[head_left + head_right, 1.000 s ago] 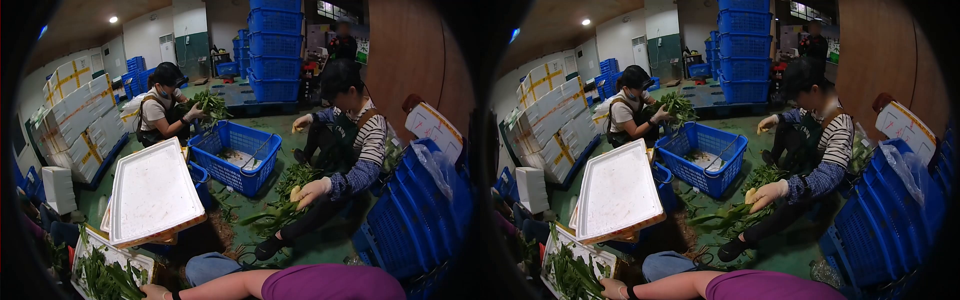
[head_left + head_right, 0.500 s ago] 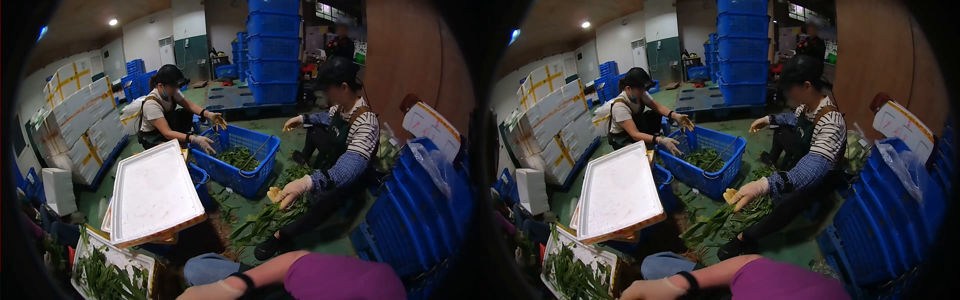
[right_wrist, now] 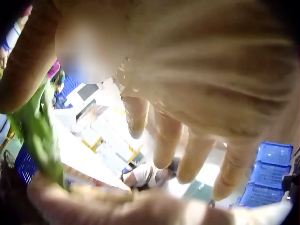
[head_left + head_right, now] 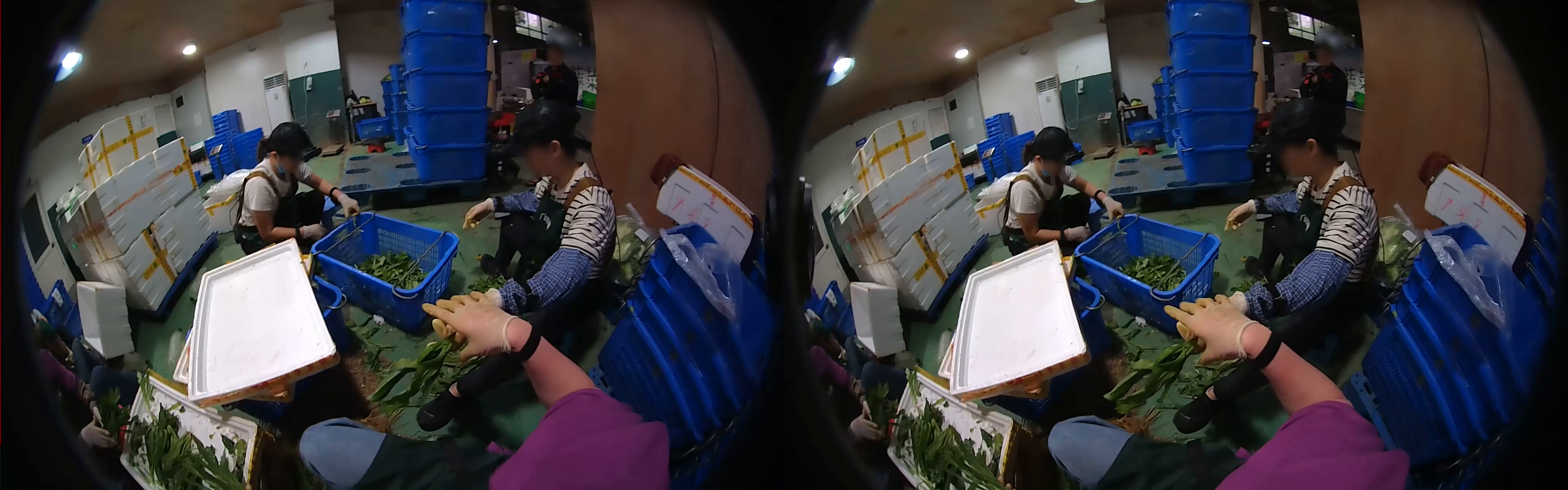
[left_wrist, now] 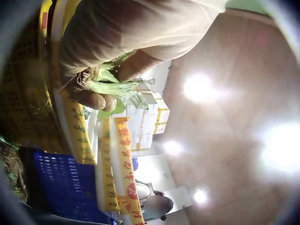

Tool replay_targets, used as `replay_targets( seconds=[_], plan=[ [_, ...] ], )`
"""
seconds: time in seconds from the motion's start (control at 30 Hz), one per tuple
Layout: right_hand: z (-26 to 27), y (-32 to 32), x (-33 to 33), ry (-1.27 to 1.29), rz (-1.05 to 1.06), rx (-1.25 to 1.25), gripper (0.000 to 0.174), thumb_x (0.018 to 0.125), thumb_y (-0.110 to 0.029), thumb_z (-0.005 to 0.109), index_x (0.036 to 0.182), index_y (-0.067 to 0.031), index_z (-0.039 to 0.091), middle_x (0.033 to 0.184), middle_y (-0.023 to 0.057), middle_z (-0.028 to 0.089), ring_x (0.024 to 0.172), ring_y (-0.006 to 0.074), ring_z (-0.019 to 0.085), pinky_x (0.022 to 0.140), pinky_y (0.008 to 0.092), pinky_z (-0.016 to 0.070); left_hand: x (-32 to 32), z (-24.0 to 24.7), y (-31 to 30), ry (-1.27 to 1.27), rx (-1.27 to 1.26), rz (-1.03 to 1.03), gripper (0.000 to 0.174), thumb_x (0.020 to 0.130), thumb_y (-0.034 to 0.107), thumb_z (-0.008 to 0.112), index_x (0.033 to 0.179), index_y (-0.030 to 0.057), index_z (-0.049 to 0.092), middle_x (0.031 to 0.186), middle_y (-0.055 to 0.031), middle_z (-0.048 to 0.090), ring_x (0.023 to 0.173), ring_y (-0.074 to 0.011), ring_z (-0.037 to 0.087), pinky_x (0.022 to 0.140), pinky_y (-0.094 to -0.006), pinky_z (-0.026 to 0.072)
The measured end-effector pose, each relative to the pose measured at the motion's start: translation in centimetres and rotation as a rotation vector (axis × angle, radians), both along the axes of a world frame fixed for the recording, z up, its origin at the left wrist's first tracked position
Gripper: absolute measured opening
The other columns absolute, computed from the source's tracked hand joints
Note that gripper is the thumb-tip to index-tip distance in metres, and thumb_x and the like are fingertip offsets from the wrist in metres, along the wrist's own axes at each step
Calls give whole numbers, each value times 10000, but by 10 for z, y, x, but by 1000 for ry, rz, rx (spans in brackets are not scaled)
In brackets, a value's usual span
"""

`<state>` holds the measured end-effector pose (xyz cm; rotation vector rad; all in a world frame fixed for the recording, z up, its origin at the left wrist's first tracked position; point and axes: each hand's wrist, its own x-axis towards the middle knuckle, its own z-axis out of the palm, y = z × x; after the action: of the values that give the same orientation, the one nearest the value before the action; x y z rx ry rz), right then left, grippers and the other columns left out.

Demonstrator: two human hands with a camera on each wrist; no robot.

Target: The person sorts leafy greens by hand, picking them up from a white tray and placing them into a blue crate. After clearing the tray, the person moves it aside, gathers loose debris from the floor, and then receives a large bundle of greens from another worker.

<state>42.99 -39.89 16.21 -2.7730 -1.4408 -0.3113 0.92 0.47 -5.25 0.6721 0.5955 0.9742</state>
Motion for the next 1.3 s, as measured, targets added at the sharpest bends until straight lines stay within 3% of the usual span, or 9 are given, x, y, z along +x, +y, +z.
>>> replay_targets(
  seconds=[0.2,0.3,0.37,0.67,0.73,0.77,0.83,1.03,1.3],
  plan=[
    [-16,16,3,98,67,111,388,633,-71,700,1019,-119,691,951,86,663,951,311,607,831,412,459,10,-11,-2,-14,69,152,275,892,50,573,1164,34,540,1091,-160,638,926,-283,642,819,-372,525],
    [-49,15,22,108,102,186,533,591,-94,778,1115,-122,684,1170,122,649,1089,330,589,953,418,448,9,9,-8,-54,86,71,329,913,32,528,1241,11,510,1155,-161,641,973,-250,631,840,-368,506],
    [-46,25,9,122,-24,166,770,579,-44,792,1309,-143,570,1383,156,508,1263,324,471,1077,436,321,4,4,-5,-57,45,85,353,905,29,540,1254,-11,505,1165,-184,638,958,-254,643,823,-360,528],
    [-80,23,58,-100,200,188,467,808,-107,657,1269,-114,582,1221,110,611,1087,277,570,974,398,396,5,11,-5,-19,71,117,311,939,67,534,1242,-4,529,1147,-176,646,922,-203,638,764,-309,527],
    [-66,35,63,1046,-101,482,335,926,-166,606,1242,-55,580,1156,84,634,999,148,604,751,293,470,6,8,-6,-84,36,133,281,965,164,546,1208,24,555,1108,-174,664,912,-203,640,744,-328,517],
    [-70,51,57,410,323,416,302,978,-204,550,1230,-44,598,1082,69,649,907,97,613,606,223,455,6,5,-5,-155,-16,121,280,977,223,547,1189,40,568,1093,-173,671,904,-205,640,738,-341,511],
    [-30,115,-21,735,224,768,360,981,-249,508,1199,18,611,1030,84,674,883,141,630,784,279,478,7,3,-1,-129,20,116,329,1006,335,455,1169,77,578,1136,-140,669,914,-193,619,805,-354,456],
    [-39,257,-82,2100,589,466,426,1009,-239,507,1327,40,462,1124,163,648,994,260,658,851,383,536,2,6,-4,-34,81,162,342,1016,237,439,1271,23,515,1208,-150,638,860,-129,580,728,-264,460],
    [-127,380,-188,2535,411,-42,414,1006,-181,506,1366,19,462,1248,151,597,1158,282,596,988,467,493,7,46,-29,157,184,241,446,911,47,632,1319,34,451,999,-89,659,799,-178,665,666,-267,524]
  ],
)
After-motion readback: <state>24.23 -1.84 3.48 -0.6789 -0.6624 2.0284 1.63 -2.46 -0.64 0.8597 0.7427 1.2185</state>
